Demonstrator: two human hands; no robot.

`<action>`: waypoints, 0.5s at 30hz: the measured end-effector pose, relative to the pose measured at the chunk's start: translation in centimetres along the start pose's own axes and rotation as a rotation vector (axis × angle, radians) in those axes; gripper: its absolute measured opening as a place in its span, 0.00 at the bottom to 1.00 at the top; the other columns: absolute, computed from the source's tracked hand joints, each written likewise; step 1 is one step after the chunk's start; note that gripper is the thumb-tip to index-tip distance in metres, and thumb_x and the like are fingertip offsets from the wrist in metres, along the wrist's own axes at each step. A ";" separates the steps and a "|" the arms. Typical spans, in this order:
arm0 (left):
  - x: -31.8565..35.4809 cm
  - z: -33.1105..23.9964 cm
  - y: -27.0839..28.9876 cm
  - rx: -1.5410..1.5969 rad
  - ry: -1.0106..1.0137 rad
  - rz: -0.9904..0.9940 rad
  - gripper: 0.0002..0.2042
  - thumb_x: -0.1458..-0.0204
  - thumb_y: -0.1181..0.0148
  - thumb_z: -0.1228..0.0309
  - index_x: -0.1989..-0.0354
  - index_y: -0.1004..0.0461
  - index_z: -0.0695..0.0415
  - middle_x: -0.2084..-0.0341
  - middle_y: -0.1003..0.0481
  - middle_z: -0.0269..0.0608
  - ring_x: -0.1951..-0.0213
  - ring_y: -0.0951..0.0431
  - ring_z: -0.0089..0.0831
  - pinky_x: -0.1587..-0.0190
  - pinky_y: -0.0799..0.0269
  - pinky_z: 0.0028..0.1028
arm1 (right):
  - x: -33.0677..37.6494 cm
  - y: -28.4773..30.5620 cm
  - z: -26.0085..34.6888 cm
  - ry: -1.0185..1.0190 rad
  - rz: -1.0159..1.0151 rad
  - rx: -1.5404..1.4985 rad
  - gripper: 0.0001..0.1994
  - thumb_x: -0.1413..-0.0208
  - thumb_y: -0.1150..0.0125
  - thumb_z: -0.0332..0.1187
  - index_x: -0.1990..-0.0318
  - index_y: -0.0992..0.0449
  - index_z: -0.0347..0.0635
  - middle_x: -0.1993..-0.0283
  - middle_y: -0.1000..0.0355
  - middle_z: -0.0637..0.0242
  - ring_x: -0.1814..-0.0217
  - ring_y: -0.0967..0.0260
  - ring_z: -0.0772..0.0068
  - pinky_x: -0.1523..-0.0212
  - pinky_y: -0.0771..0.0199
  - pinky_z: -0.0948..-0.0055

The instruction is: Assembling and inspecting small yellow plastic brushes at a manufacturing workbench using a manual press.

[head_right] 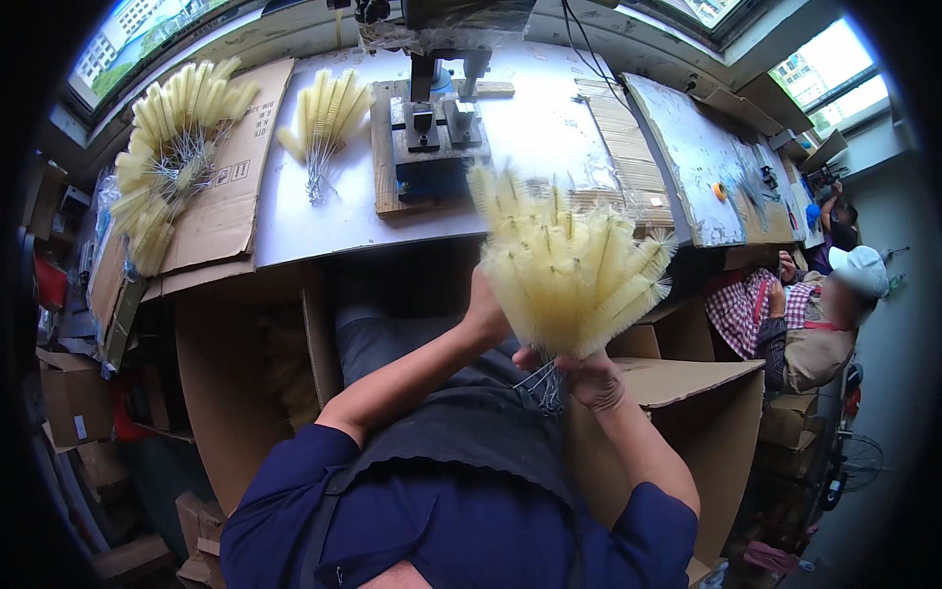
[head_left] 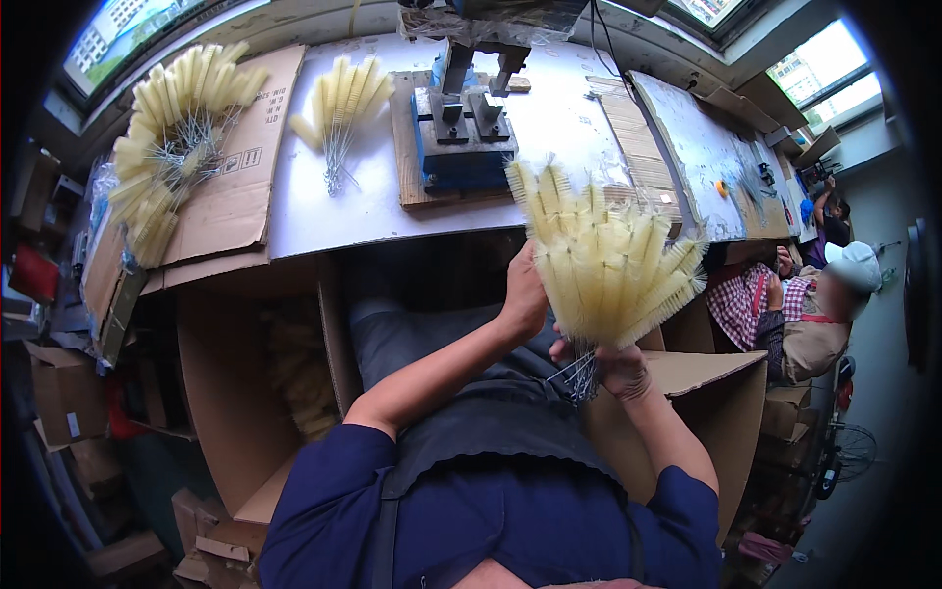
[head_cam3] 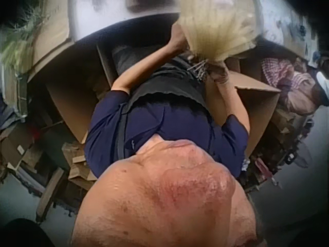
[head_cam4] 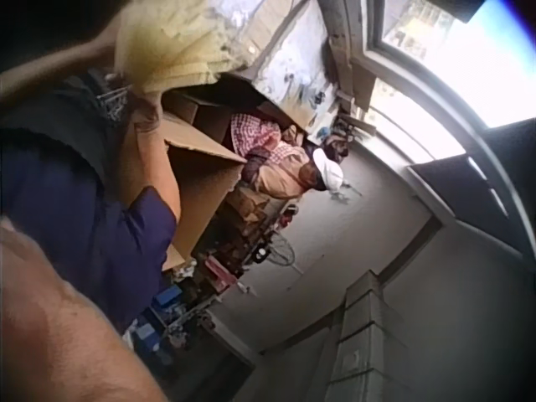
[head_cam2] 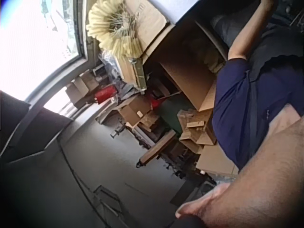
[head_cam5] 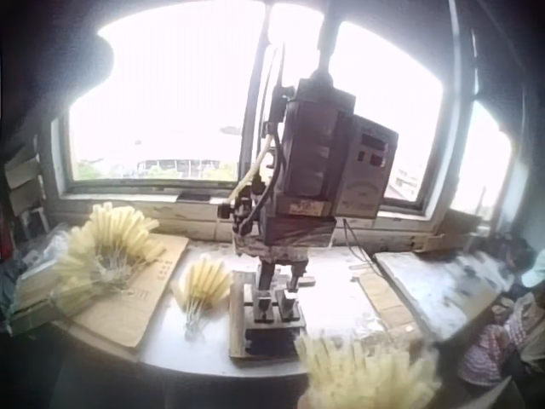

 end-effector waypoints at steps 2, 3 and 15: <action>2.2 0.9 0.2 0.010 -0.037 0.069 0.14 0.38 0.44 0.71 0.47 0.27 0.62 0.54 0.22 0.38 0.55 0.24 0.22 0.52 0.27 0.26 | 1.1 0.5 -1.2 -0.035 -0.048 0.163 0.38 0.61 0.29 0.34 0.38 0.37 0.32 0.51 0.27 0.51 0.55 0.25 0.51 0.52 0.22 0.58; 2.7 1.3 0.7 -0.133 -0.090 0.086 0.15 0.41 0.42 0.74 0.46 0.28 0.63 0.53 0.23 0.39 0.54 0.24 0.25 0.50 0.27 0.27 | 1.2 1.0 -1.7 -0.049 -0.016 0.133 0.39 0.63 0.29 0.31 0.38 0.36 0.34 0.50 0.27 0.52 0.54 0.25 0.51 0.52 0.22 0.55; 0.5 -7.5 9.8 0.523 0.482 0.282 0.38 0.38 0.60 0.39 0.32 0.41 0.60 0.44 0.30 0.58 0.44 0.28 0.43 0.40 0.34 0.41 | 7.2 7.3 -2.1 -0.338 -0.084 0.108 0.44 0.66 0.27 0.29 0.35 0.38 0.38 0.46 0.28 0.55 0.51 0.26 0.55 0.52 0.23 0.59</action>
Point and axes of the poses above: each hand's wrist, its own x-axis away from the middle knuckle, its own y-axis out of the back of the hand, z = x × y, the point moved 3 cm from there along -x, towards the middle knuckle
